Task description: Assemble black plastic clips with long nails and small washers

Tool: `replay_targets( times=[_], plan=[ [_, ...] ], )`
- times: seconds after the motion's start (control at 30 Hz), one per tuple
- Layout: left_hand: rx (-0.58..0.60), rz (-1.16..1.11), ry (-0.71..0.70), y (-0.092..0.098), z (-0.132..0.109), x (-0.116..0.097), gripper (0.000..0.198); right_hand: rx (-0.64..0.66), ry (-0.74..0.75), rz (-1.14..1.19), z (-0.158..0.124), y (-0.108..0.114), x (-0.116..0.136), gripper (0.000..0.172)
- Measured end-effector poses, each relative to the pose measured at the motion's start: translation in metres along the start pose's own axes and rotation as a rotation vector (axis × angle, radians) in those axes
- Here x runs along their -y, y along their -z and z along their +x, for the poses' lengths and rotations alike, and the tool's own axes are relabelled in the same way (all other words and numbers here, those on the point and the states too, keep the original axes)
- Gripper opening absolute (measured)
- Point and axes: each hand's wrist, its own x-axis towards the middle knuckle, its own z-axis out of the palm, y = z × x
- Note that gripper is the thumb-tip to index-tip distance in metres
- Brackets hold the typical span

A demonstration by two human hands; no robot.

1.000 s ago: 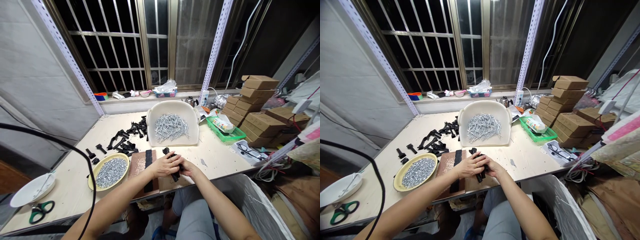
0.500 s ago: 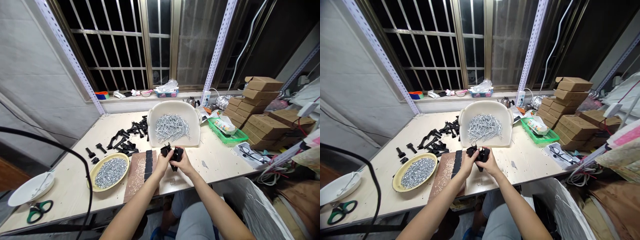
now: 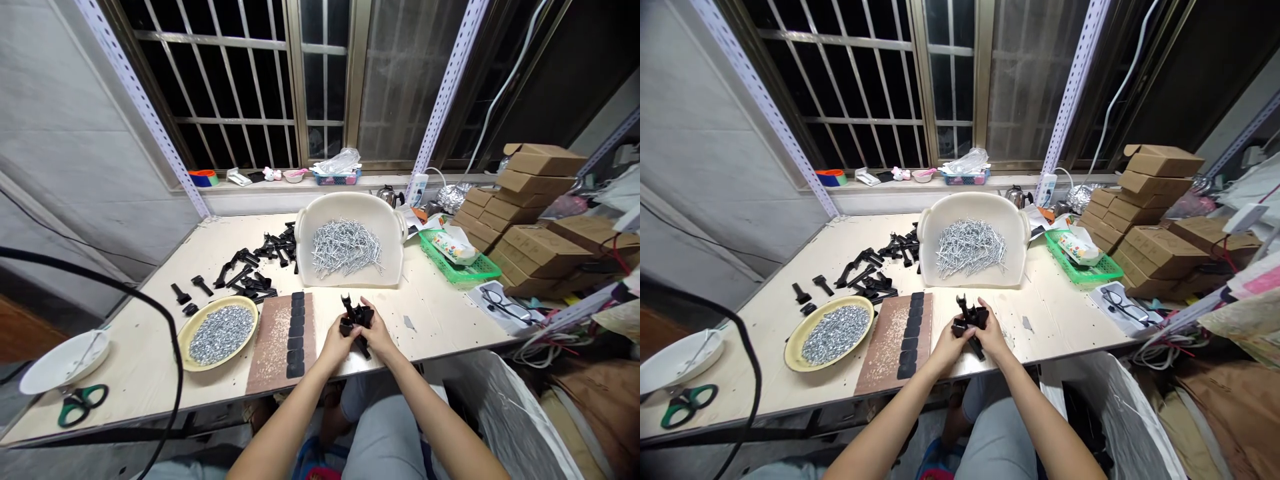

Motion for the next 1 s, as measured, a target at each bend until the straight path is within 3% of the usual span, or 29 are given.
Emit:
replay_targets(
  times=[0.1, 0.23, 0.33, 0.5, 0.73, 0.87, 1.0],
  plan=[
    [-0.084, 0.137, -0.136, 0.004, 0.003, -0.012, 0.035, -0.061, 0.038, -0.087, 0.001, 0.003, 0.001, 0.037],
    [-0.182, 0.079, -0.255, 0.007, 0.007, -0.034, 0.051, -0.073, 0.065, -0.11, 0.001, 0.001, 0.009, 0.033],
    [-0.218, -0.101, -0.169, 0.003, 0.009, -0.039, 0.055, -0.02, 0.071, -0.112, -0.003, -0.004, 0.013, 0.032],
    [-0.141, -0.291, 0.017, -0.005, 0.006, -0.029, 0.042, 0.017, 0.094, -0.16, -0.012, -0.008, 0.01, 0.026],
    [-0.347, -0.213, -0.074, -0.001, 0.002, -0.027, 0.04, -0.035, 0.021, 0.004, -0.01, -0.012, 0.01, 0.029],
    [-0.237, -0.312, -0.029, -0.004, 0.0, -0.026, 0.042, 0.001, 0.073, -0.069, -0.011, -0.02, 0.011, 0.026],
    [-0.185, -0.487, 0.077, -0.004, -0.004, -0.026, 0.04, 0.186, -0.018, -0.01, -0.016, -0.02, 0.01, 0.047]
  ],
)
